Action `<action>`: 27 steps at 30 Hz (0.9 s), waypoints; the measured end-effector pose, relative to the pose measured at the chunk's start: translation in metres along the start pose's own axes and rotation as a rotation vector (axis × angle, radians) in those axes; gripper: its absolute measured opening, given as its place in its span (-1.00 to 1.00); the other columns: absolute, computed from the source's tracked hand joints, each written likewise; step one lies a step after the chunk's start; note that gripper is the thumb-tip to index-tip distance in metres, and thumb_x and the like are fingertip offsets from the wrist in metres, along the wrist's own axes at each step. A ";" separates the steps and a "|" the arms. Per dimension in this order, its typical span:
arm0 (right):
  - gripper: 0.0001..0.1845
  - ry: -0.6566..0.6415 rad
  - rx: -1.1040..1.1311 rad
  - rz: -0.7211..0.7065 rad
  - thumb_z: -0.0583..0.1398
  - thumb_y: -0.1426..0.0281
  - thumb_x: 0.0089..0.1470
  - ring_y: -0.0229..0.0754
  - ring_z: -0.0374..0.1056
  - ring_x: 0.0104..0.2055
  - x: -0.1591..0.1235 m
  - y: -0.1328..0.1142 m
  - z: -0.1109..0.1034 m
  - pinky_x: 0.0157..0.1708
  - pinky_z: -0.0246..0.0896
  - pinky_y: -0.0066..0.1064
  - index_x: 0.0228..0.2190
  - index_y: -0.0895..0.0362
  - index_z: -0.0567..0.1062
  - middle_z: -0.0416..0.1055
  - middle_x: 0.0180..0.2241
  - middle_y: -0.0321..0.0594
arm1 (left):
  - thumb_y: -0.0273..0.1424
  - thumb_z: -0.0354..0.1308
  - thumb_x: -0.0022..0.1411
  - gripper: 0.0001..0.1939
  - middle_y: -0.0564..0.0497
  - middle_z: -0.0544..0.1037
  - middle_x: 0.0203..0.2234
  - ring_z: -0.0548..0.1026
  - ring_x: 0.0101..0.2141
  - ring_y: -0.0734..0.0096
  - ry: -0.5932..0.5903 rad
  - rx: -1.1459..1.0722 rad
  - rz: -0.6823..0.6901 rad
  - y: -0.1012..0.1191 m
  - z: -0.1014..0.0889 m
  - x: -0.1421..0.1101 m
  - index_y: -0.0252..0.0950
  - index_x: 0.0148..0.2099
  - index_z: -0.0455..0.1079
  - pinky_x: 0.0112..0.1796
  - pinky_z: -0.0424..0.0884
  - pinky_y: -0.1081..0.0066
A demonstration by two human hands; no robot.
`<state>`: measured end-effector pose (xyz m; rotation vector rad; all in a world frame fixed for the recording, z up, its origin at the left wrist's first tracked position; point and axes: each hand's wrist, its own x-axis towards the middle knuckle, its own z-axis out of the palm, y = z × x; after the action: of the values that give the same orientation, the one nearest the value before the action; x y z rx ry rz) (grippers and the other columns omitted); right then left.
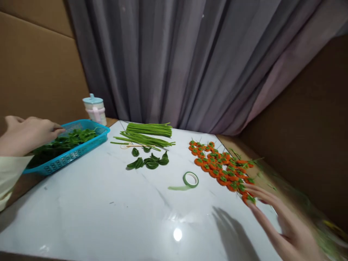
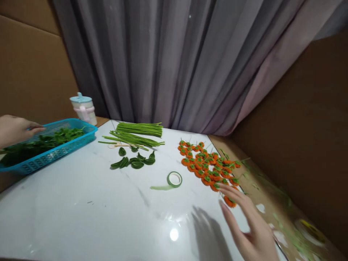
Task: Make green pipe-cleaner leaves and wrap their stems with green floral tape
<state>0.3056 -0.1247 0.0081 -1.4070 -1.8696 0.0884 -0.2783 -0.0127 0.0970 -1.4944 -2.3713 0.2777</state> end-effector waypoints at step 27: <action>-0.80 -0.860 0.607 -0.230 0.29 0.38 -0.06 -0.31 0.29 -0.42 0.089 -0.021 0.140 -0.42 0.22 -0.51 -0.34 0.17 0.44 0.33 -0.40 -0.25 | -0.33 -0.10 0.34 -0.72 -0.21 0.45 -0.10 0.37 -0.10 0.13 0.632 -0.576 1.129 0.270 0.045 -0.095 -0.38 -0.07 0.34 -0.16 0.17 0.22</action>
<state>0.1957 -0.0047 -0.0317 -0.7500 -2.3556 1.1933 -0.0306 0.0185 -0.0501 -2.5483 -0.9594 -0.6059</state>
